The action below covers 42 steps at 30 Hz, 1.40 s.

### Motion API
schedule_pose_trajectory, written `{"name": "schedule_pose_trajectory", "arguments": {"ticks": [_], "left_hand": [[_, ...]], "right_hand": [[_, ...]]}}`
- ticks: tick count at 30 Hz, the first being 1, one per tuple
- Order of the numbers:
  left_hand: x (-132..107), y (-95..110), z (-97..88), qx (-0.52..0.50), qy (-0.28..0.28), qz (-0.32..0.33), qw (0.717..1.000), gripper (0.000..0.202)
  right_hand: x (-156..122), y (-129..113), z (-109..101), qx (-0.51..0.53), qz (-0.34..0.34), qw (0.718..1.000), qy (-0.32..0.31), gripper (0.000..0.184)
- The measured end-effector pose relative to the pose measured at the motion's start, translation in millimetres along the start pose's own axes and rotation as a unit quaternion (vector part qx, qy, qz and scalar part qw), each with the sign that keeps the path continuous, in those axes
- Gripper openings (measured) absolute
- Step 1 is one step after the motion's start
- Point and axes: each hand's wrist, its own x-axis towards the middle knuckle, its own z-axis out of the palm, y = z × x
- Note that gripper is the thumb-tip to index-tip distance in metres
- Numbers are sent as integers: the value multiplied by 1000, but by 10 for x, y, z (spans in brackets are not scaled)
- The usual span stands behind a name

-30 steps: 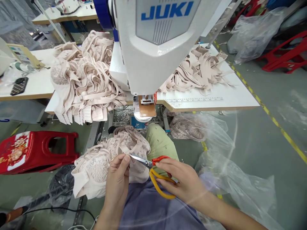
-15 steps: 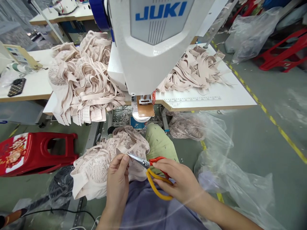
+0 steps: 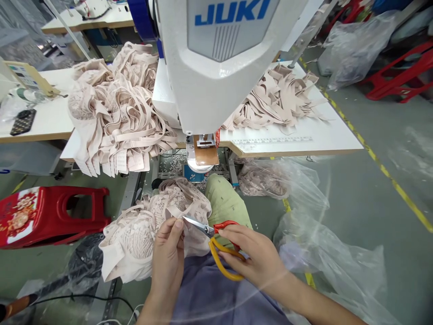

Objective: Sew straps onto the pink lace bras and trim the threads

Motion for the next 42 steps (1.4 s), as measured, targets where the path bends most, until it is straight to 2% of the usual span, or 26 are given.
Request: {"name": "schedule_pose_trajectory", "arguments": {"ticks": [8,15,23,31,38,42], "left_hand": [[-1,-48,-33,26,5,34,999,20],[26,-71,36,29,20,69,997,23],[58,-87,76,29,36,65,997,25],[92,-112,25,28,37,60,997,26],[84,-87,-21,-11,17,8,1000,24],[73,-61,-21,-35,17,-5,999,26]], "right_hand": [[11,-10,58,-14,1,1000,0,27],[-8,-1,97,-31,6,999,-12,27],[1,-9,128,-45,9,999,-21,25],[12,-11,153,-29,12,999,-17,23],[18,139,6,-1,71,996,45,22],[-20,260,-126,-14,118,992,42,23]]}}
